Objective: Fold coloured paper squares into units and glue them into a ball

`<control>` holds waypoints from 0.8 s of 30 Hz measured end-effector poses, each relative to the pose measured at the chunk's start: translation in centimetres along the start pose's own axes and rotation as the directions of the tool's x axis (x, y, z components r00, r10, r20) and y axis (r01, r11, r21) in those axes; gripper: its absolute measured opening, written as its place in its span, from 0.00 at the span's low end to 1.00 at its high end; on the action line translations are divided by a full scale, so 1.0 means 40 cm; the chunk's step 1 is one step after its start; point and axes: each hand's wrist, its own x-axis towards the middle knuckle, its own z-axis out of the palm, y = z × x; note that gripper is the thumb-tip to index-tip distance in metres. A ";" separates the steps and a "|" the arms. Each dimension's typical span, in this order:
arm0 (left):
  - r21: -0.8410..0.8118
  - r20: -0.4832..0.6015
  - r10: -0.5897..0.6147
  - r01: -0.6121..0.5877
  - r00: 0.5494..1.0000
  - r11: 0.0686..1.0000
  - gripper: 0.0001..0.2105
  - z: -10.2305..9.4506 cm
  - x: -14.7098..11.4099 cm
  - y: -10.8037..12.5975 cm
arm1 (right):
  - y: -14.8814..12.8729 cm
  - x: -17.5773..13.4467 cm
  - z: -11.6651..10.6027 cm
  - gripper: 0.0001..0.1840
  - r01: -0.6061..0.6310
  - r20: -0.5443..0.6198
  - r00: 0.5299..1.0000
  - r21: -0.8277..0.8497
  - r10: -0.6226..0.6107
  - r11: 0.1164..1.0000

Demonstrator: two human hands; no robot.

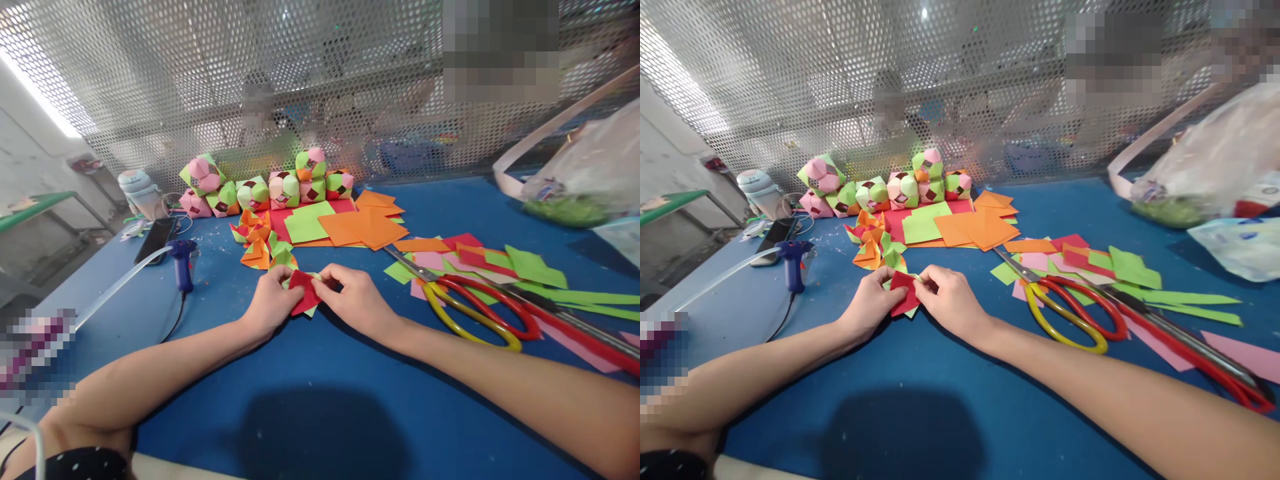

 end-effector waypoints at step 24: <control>-0.353 -0.039 -0.087 0.068 0.995 0.933 0.08 0.009 0.000 -0.019 | -0.013 0.005 -0.013 0.13 -0.008 0.015 1.000 0.066 0.007 0.998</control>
